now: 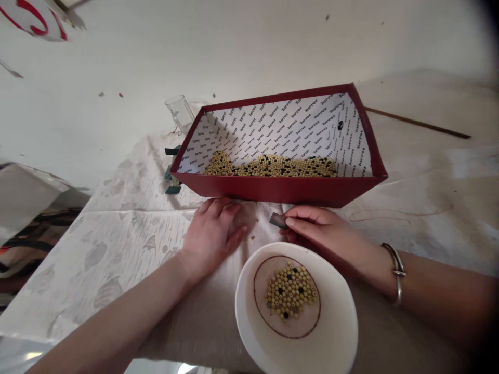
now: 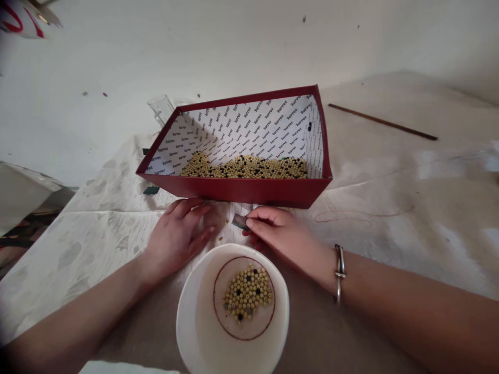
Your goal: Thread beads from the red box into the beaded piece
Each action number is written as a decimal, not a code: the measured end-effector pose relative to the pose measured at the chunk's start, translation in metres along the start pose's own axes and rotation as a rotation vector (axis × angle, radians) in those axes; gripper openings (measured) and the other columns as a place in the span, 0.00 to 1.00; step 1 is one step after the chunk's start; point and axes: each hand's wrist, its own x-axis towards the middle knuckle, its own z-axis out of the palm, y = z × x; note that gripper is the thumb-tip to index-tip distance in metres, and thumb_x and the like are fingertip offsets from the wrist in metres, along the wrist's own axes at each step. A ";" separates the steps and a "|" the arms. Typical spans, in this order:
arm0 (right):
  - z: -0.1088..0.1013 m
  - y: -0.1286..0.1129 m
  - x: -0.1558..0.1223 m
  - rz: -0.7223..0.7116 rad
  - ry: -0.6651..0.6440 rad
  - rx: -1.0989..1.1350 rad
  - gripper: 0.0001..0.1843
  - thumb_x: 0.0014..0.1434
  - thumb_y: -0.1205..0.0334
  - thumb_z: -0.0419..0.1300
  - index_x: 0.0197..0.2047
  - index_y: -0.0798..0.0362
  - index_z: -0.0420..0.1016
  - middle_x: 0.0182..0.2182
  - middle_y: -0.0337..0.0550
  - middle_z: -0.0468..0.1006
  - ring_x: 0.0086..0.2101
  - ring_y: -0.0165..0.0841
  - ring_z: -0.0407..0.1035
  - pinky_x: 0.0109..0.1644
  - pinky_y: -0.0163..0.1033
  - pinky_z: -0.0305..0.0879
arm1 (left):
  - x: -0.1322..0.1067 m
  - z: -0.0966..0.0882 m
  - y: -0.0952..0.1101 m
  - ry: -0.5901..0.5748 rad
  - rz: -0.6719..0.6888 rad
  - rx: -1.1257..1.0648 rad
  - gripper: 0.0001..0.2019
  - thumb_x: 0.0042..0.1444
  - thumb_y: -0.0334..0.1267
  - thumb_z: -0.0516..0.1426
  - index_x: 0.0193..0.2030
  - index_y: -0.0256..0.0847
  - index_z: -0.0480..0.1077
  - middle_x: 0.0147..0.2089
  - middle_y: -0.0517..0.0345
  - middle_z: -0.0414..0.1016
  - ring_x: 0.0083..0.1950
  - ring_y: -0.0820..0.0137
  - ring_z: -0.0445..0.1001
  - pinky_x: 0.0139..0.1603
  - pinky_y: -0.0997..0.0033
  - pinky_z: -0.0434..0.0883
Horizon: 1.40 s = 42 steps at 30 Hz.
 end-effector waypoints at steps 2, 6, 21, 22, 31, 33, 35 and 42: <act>0.001 0.001 0.000 0.017 0.037 0.087 0.11 0.54 0.53 0.54 0.36 0.51 0.70 0.29 0.40 0.76 0.28 0.30 0.70 0.33 0.35 0.66 | 0.007 0.002 0.001 0.022 0.045 -0.093 0.17 0.55 0.45 0.50 0.47 0.40 0.66 0.48 0.51 0.67 0.50 0.62 0.63 0.52 0.59 0.63; 0.002 0.004 0.003 -0.015 0.125 0.214 0.12 0.53 0.52 0.55 0.38 0.49 0.69 0.35 0.42 0.77 0.36 0.33 0.72 0.42 0.39 0.67 | 0.015 0.011 0.000 0.027 0.079 -0.326 0.14 0.55 0.42 0.50 0.46 0.40 0.67 0.46 0.53 0.69 0.47 0.66 0.66 0.50 0.62 0.65; -0.002 0.000 0.002 -0.056 0.181 -0.074 0.13 0.54 0.52 0.53 0.38 0.49 0.70 0.34 0.40 0.77 0.38 0.35 0.70 0.45 0.41 0.63 | -0.006 -0.023 -0.016 -0.416 -0.023 -0.345 0.12 0.47 0.46 0.56 0.35 0.41 0.65 0.33 0.59 0.68 0.32 0.72 0.64 0.30 0.73 0.61; -0.002 0.000 0.002 -0.054 0.182 -0.078 0.13 0.55 0.51 0.53 0.38 0.49 0.70 0.35 0.40 0.77 0.37 0.35 0.70 0.45 0.41 0.64 | -0.007 -0.024 -0.015 -0.434 -0.006 -0.311 0.11 0.47 0.46 0.56 0.34 0.41 0.65 0.33 0.59 0.67 0.32 0.71 0.64 0.30 0.73 0.61; -0.001 -0.001 0.003 -0.053 0.209 -0.085 0.12 0.54 0.51 0.52 0.36 0.48 0.71 0.33 0.39 0.77 0.34 0.33 0.71 0.40 0.39 0.64 | -0.015 -0.030 -0.024 -0.556 -0.051 -0.375 0.05 0.50 0.34 0.49 0.28 0.41 0.65 0.29 0.63 0.67 0.28 0.76 0.62 0.27 0.76 0.56; -0.001 -0.001 0.003 -0.064 0.215 -0.083 0.12 0.55 0.52 0.52 0.35 0.49 0.71 0.33 0.40 0.77 0.34 0.33 0.70 0.41 0.38 0.64 | -0.016 -0.030 -0.027 -0.568 -0.057 -0.378 0.06 0.50 0.34 0.48 0.28 0.41 0.65 0.29 0.63 0.68 0.28 0.75 0.63 0.27 0.76 0.57; -0.001 -0.002 0.002 -0.071 0.215 -0.083 0.12 0.56 0.52 0.51 0.34 0.49 0.71 0.33 0.40 0.77 0.35 0.33 0.70 0.43 0.38 0.64 | -0.016 -0.028 -0.029 -0.571 -0.052 -0.375 0.07 0.50 0.34 0.48 0.29 0.42 0.66 0.29 0.62 0.69 0.29 0.74 0.64 0.28 0.76 0.57; -0.002 -0.005 0.002 -0.088 0.238 -0.128 0.12 0.56 0.54 0.52 0.38 0.49 0.71 0.40 0.40 0.76 0.41 0.34 0.68 0.48 0.40 0.61 | -0.013 -0.027 -0.029 -0.537 -0.023 -0.412 0.08 0.51 0.35 0.48 0.33 0.43 0.68 0.32 0.62 0.70 0.31 0.74 0.66 0.31 0.75 0.60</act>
